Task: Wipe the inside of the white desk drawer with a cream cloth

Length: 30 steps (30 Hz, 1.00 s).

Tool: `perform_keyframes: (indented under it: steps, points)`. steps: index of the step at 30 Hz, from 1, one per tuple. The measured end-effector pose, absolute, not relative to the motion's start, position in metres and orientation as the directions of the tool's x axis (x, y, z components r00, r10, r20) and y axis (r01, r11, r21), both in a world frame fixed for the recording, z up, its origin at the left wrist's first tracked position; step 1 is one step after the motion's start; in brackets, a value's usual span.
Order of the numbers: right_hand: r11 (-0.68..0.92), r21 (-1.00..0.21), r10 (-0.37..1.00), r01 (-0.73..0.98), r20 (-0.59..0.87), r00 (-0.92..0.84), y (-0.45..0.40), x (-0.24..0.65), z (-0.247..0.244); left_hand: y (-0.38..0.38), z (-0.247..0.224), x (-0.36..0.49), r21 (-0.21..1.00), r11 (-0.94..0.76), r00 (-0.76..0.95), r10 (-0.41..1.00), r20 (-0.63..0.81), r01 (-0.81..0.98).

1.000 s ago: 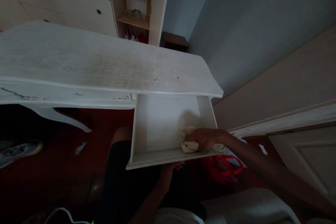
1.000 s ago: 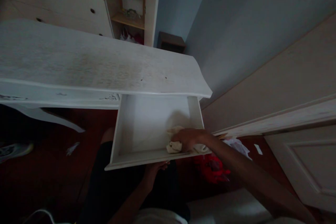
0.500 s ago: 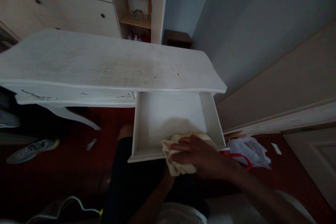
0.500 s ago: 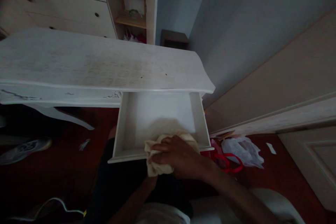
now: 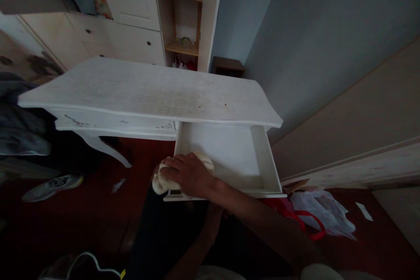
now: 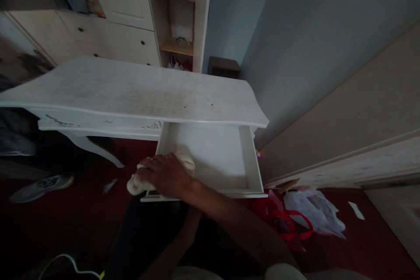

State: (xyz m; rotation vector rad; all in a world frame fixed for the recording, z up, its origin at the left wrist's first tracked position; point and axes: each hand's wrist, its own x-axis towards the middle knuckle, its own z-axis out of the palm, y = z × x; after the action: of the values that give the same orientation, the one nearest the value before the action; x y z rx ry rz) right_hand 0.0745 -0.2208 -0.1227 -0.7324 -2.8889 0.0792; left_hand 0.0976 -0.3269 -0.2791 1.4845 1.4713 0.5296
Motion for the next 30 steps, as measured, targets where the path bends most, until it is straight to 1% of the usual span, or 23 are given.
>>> perform_keyframes:
  steps: [1, 2, 3, 4, 5, 6, 8, 11, 13, 14, 16, 19, 21, 22, 23, 24, 27, 28, 30]
  points:
    - [0.867, -0.069, 0.498, 0.494, 0.155, -0.853, -0.209, 0.074, -0.124, -0.327, -0.28, 0.097, 0.889, 0.243, 0.165, 0.93, -0.327, 0.388]
    - [0.848, -0.051, 0.528, 0.527, 0.171, -0.832, -0.197, 0.074, -0.126, -0.326, -0.28, 0.097, 0.925, 0.333, 0.146, 0.921, -0.361, 0.184]
    - [0.828, -0.036, 0.556, 0.559, 0.181, -0.811, -0.185, 0.074, -0.127, -0.326, -0.28, 0.097, 0.911, 0.411, 0.134, 0.905, -0.403, -0.04]
    - [0.802, -0.023, 0.59, 0.597, 0.19, -0.785, -0.175, 0.075, -0.128, -0.326, -0.28, 0.097, 0.858, 0.46, 0.132, 0.888, -0.441, -0.227]
    - [0.77, -0.015, 0.628, 0.638, 0.195, -0.753, -0.166, 0.076, -0.128, -0.325, -0.28, 0.097, 0.801, 0.486, 0.135, 0.872, -0.47, -0.35]
    - [0.738, -0.013, 0.664, 0.675, 0.193, -0.722, -0.157, 0.078, -0.127, -0.325, -0.279, 0.097, 0.771, 0.497, 0.139, 0.864, -0.484, -0.398]
    - [0.678, -0.036, 0.728, 0.734, 0.17, -0.664, -0.145, 0.086, -0.123, -0.324, -0.278, 0.096, 0.755, 0.511, 0.152, 0.855, -0.496, -0.412]
    - [0.624, -0.125, 0.779, 0.771, 0.166, -0.604, -0.133, 0.111, -0.108, -0.322, -0.28, 0.096, 0.747, 0.53, 0.167, 0.844, -0.509, -0.402]
    - [0.603, -0.169, 0.793, 0.78, 0.238, -0.561, -0.126, 0.133, -0.09, -0.32, -0.284, 0.096, 0.735, 0.555, 0.18, 0.829, -0.53, -0.39]
    - [0.596, -0.17, 0.792, 0.785, 0.283, -0.54, -0.122, 0.145, -0.079, -0.32, -0.286, 0.096, 0.732, 0.565, 0.19, 0.823, -0.536, -0.381]
    - [0.565, -0.128, 0.79, 0.815, 0.371, -0.488, -0.112, 0.169, -0.052, -0.319, -0.292, 0.096, 0.732, 0.57, 0.21, 0.821, -0.531, -0.373]
    - [0.466, -0.016, 0.771, 0.885, 0.499, -0.397, -0.085, 0.203, -0.014, -0.32, -0.3, 0.095, 0.729, 0.561, 0.241, 0.827, -0.508, -0.391]
    - [0.416, 0.037, 0.756, 0.909, 0.541, -0.369, -0.06, 0.224, 0.001, -0.321, -0.304, 0.094, 0.714, 0.564, 0.263, 0.826, -0.499, -0.415]
    - [0.409, 0.049, 0.758, 0.911, 0.538, -0.369, -0.047, 0.233, 0.003, -0.321, -0.306, 0.093, 0.701, 0.571, 0.279, 0.821, -0.499, -0.426]
    - [0.417, 0.051, 0.769, 0.908, 0.513, -0.382, -0.034, 0.241, 0.001, -0.321, -0.307, 0.092, 0.686, 0.581, 0.301, 0.814, -0.497, -0.438]
    - [0.436, 0.045, 0.791, 0.899, 0.458, -0.406, -0.023, 0.248, -0.005, -0.321, -0.308, 0.09, 0.668, 0.592, 0.33, 0.806, -0.492, -0.45]
    - [0.472, -0.012, 0.871, 0.882, 0.159, -0.464, -0.001, 0.259, -0.04, -0.318, -0.311, 0.081, 0.603, 0.64, 0.454, 0.766, -0.455, -0.476]
    - [0.455, -0.037, 0.887, 0.89, 0.107, -0.45, 0.002, 0.261, -0.053, -0.317, -0.311, 0.077, 0.586, 0.647, 0.484, 0.759, -0.436, -0.487]
    - [0.385, -0.088, 0.92, 0.919, 0.115, -0.375, 0.002, 0.261, -0.076, -0.316, -0.311, 0.068, 0.562, 0.651, 0.511, 0.755, -0.41, -0.51]
